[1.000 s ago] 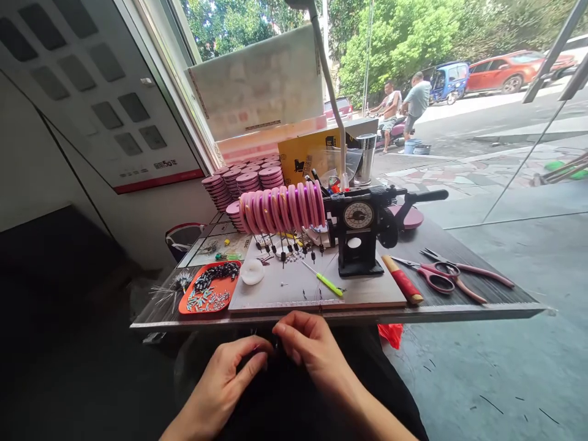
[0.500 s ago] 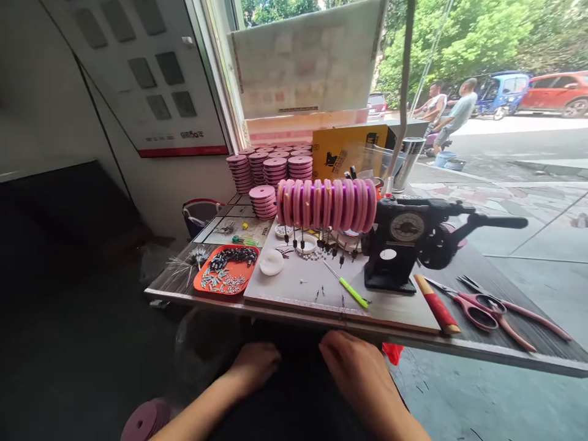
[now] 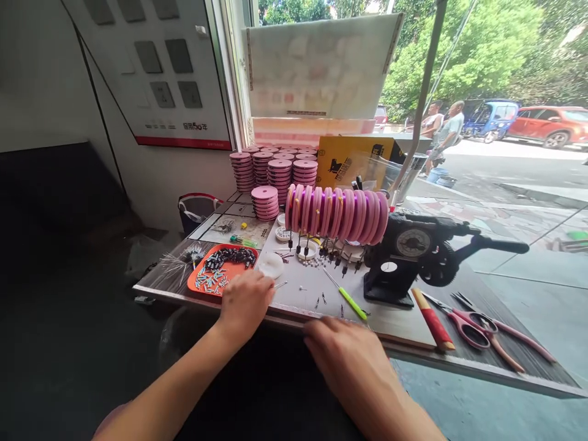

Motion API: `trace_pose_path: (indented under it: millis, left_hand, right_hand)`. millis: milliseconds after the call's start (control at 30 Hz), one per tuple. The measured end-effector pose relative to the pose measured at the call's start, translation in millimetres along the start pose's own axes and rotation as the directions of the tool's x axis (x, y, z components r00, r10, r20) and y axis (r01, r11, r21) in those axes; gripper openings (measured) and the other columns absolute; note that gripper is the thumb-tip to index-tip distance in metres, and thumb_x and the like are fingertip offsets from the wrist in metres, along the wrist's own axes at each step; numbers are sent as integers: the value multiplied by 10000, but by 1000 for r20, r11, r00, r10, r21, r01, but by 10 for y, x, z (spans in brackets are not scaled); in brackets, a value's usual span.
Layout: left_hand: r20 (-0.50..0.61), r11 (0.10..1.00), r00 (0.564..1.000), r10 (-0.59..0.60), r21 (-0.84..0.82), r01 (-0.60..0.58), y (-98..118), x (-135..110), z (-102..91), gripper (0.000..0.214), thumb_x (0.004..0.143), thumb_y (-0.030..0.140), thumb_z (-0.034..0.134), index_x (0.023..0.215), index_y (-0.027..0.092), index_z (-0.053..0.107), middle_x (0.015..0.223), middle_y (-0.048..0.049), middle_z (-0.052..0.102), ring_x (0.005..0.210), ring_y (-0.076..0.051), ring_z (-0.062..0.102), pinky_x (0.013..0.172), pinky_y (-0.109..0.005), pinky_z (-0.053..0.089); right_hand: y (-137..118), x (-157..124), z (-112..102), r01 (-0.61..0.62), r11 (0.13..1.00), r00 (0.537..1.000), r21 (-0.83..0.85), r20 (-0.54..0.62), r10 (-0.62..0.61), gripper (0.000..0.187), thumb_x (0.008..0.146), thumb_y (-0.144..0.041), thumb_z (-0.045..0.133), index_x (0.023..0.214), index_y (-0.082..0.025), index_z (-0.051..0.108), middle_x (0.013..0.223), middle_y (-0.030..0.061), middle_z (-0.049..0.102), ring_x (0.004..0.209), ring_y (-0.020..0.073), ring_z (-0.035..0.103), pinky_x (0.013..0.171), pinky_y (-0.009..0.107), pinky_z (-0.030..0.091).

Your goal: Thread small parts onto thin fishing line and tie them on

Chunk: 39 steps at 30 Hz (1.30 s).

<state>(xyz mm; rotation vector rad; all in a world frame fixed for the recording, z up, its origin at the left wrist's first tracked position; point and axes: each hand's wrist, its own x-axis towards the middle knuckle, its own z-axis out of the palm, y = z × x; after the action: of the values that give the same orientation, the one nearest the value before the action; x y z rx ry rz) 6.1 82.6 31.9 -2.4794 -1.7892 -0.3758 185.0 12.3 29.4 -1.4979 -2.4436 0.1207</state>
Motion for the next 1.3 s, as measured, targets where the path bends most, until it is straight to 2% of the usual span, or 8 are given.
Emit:
trace_pose_path:
  millis: [100,200,500,633,733,833,967,1300]
  left_hand:
    - [-26,999,999,-18,-37,17,53,-2,22,198,844,176,475,908,204,661,919,-63,670,830,-233,619,624,-306,411]
    - [-69,992,996,-60,-118,51,58,-72,-46,201,876,230,446,920,239,642,909,-18,675,779,-191,634,579,-273,398]
    - [-181,931,970,-163,-353,90,-308,-137,-113,132,826,214,523,815,200,654,803,-15,675,742,-166,616,672,-254,436]
    - [-194,947,967,-165,-306,100,-540,-1,-96,151,808,196,511,782,201,660,818,-29,681,792,-184,607,725,-278,440]
    - [-155,960,982,-106,-275,60,-661,203,-85,142,767,170,533,742,191,671,792,-40,690,807,-205,602,737,-298,436]
    - [-91,966,996,-22,-258,-2,-733,458,-69,142,745,164,550,704,192,683,746,-29,698,767,-199,606,691,-286,442]
    - [-25,968,998,61,-242,-65,-792,758,-33,126,736,156,572,737,190,694,761,-22,700,745,-180,609,704,-280,445]
    - [193,928,933,303,-281,-244,-779,1027,139,179,842,290,561,914,136,616,953,-46,642,878,-184,605,793,-403,484]
  right_hand:
    - [130,279,-97,-12,963,993,-270,-115,-20,192,861,-141,458,858,-196,641,689,40,668,616,172,633,527,240,355]
    - [202,552,-101,27,890,999,-456,-13,-37,268,783,-42,498,972,-186,621,681,43,661,601,180,633,472,236,297]
    - [142,580,-110,246,836,969,-490,137,-205,216,715,49,520,728,-126,645,708,90,646,636,209,607,535,288,382]
    - [-128,247,86,541,753,827,-375,75,-557,125,761,-44,562,734,-135,644,881,114,651,853,230,560,747,341,407]
    - [-369,85,336,660,739,749,-132,46,-661,140,793,-156,590,656,-175,572,684,17,611,668,160,522,658,290,397]
    - [-524,67,581,611,791,791,10,-44,-610,241,813,-175,556,585,-189,481,517,-47,512,472,108,419,488,260,309]
    - [-584,104,753,483,857,872,180,-184,-454,251,836,-202,508,587,-193,475,502,-48,512,465,93,452,493,248,288]
    - [-615,-34,816,198,741,961,642,23,-277,179,795,-126,486,641,-186,553,612,-7,594,571,105,543,534,174,389]
